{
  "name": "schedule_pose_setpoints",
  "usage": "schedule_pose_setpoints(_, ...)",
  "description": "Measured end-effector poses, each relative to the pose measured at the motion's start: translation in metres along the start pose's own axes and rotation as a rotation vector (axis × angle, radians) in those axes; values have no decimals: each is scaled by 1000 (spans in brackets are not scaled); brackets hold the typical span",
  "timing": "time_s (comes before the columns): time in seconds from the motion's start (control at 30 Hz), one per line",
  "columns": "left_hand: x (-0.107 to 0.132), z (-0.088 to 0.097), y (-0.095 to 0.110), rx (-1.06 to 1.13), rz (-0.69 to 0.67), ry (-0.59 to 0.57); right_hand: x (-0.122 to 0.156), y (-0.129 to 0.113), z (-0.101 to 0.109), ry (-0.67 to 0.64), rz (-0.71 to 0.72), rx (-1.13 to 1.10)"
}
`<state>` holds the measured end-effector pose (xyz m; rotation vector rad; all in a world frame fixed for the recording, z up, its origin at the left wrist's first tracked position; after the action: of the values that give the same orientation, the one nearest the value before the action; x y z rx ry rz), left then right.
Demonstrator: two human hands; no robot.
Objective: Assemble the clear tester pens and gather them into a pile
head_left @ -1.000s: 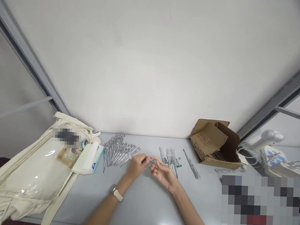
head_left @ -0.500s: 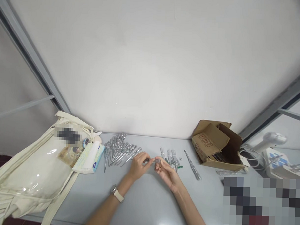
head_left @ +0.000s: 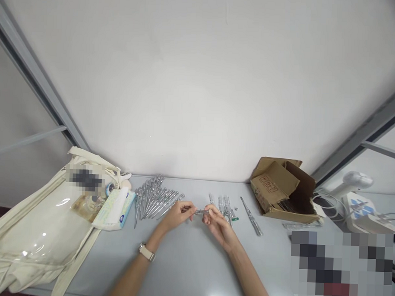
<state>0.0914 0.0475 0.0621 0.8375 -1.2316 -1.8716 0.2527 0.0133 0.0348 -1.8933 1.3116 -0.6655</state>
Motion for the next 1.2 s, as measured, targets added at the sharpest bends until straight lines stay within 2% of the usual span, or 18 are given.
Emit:
schedule_pose_setpoints(0.3, -3, -7, -7, 76, 9, -6, -4, 3, 4, 18, 40, 7)
schedule_pose_setpoints(0.6, 0, -11, -3, 204, 62, -260, 8, 0, -2, -195, -15, 12)
schedule_pose_setpoints(0.7, 1, -11, -3, 200, 76, -297, 10, -3, -6, -227, -21, 37)
schedule_pose_setpoints(0.87, -1, -10, -11, 240, 127, -206, 7, -5, -3, -119, 1, 43)
schedule_pose_setpoints(1.03, -4, -6, -14, 263, 59, -34, 2, -2, 2, 3, 54, 30)
schedule_pose_setpoints(1.2, -5, -1, -16, 194, -52, 130, 0, 3, 0, 3, 33, 19)
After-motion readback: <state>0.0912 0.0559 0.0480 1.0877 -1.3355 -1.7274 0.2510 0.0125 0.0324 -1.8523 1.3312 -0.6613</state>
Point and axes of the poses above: each hand's wrist, its own x-axis away from the middle knuckle, its own z-axis out of the back of the hand, y = z × x, the point moved 4 cm from there along -x, towards the middle knuckle
